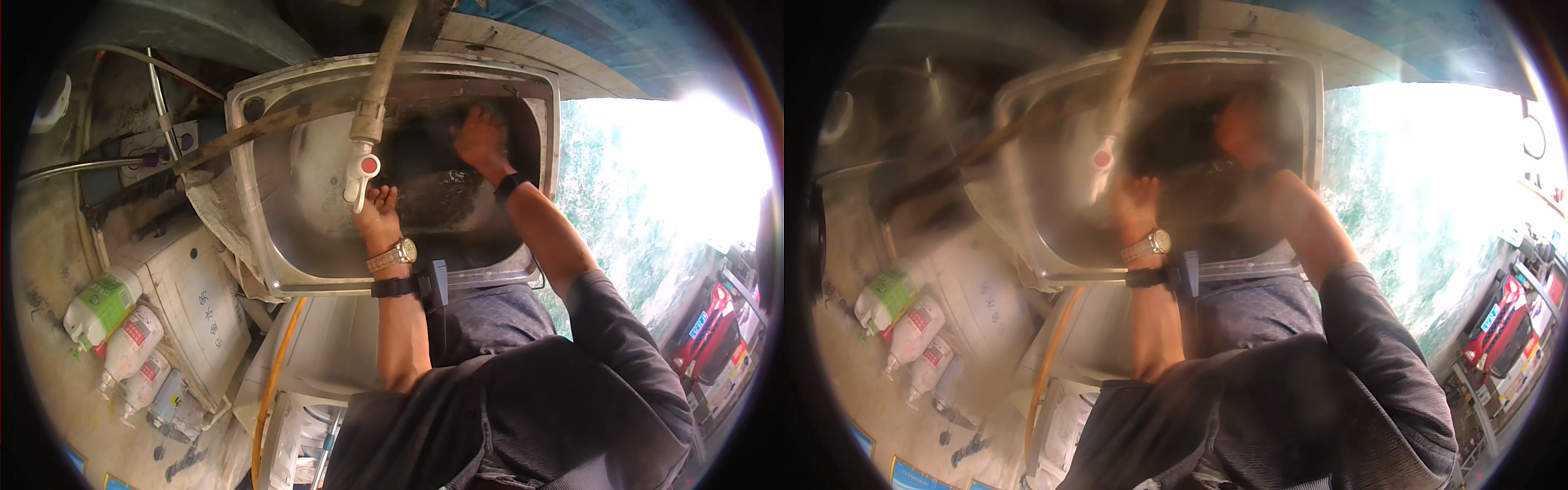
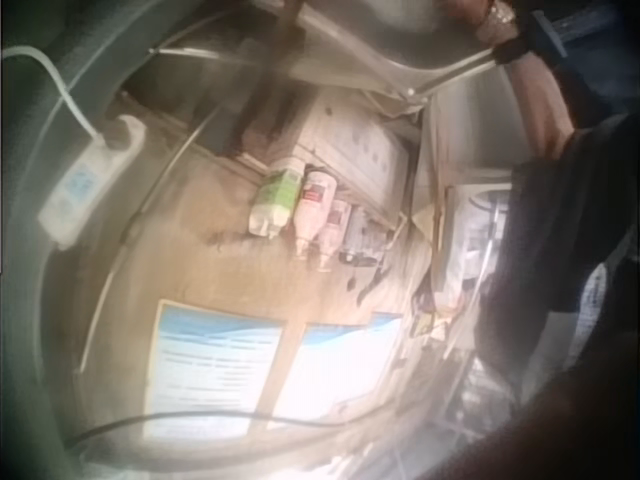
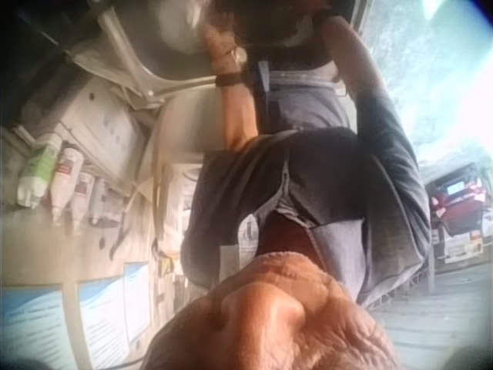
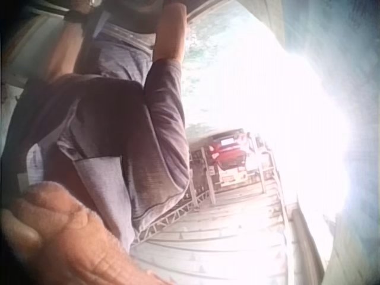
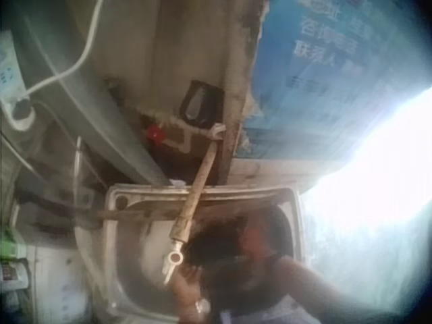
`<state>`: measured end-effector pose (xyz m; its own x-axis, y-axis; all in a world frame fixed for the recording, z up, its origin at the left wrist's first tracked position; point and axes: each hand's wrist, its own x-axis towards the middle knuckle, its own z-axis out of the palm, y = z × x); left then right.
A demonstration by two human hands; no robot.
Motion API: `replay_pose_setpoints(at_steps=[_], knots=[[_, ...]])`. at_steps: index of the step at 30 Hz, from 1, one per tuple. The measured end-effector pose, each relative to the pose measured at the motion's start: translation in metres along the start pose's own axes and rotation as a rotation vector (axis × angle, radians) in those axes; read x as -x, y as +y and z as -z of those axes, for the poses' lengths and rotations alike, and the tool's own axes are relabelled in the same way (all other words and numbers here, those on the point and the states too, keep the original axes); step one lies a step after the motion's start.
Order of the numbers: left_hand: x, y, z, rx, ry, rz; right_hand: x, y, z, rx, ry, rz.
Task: The person washes a dark cloth in a metal sink. They apply liquid soap from a pump bottle, scrub the cloth by hand, and rinse it under running water.
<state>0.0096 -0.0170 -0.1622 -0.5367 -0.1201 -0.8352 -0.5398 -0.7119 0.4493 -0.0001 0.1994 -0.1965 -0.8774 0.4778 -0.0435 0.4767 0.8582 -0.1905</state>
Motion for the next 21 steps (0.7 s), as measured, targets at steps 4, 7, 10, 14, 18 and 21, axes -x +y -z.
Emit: replay_pose_setpoints(at_steps=[4,7,10,14,18,21], knots=[[-0.015,-0.008,0.007,0.012,0.223,0.322,0.008,-0.019,0.0,0.118,-0.215,0.151],[-0.014,-0.016,-0.001,0.042,-0.109,0.241,0.014,-0.035,0.005,-0.336,-0.708,0.306],[-0.006,-0.014,-0.002,-0.005,-0.296,0.099,0.031,-0.041,0.027,-0.803,-1.019,0.354],[-0.004,-0.018,0.022,-0.26,-0.36,-0.285,0.06,-0.063,0.059,-0.969,-0.975,0.284],[-0.026,-0.047,0.026,-0.275,-0.256,-0.025,0.043,-0.105,0.047,-0.594,-0.644,0.246],[-0.023,-0.061,0.019,-0.148,-0.121,0.077,0.011,-0.101,0.027,-0.421,-0.391,0.133]])
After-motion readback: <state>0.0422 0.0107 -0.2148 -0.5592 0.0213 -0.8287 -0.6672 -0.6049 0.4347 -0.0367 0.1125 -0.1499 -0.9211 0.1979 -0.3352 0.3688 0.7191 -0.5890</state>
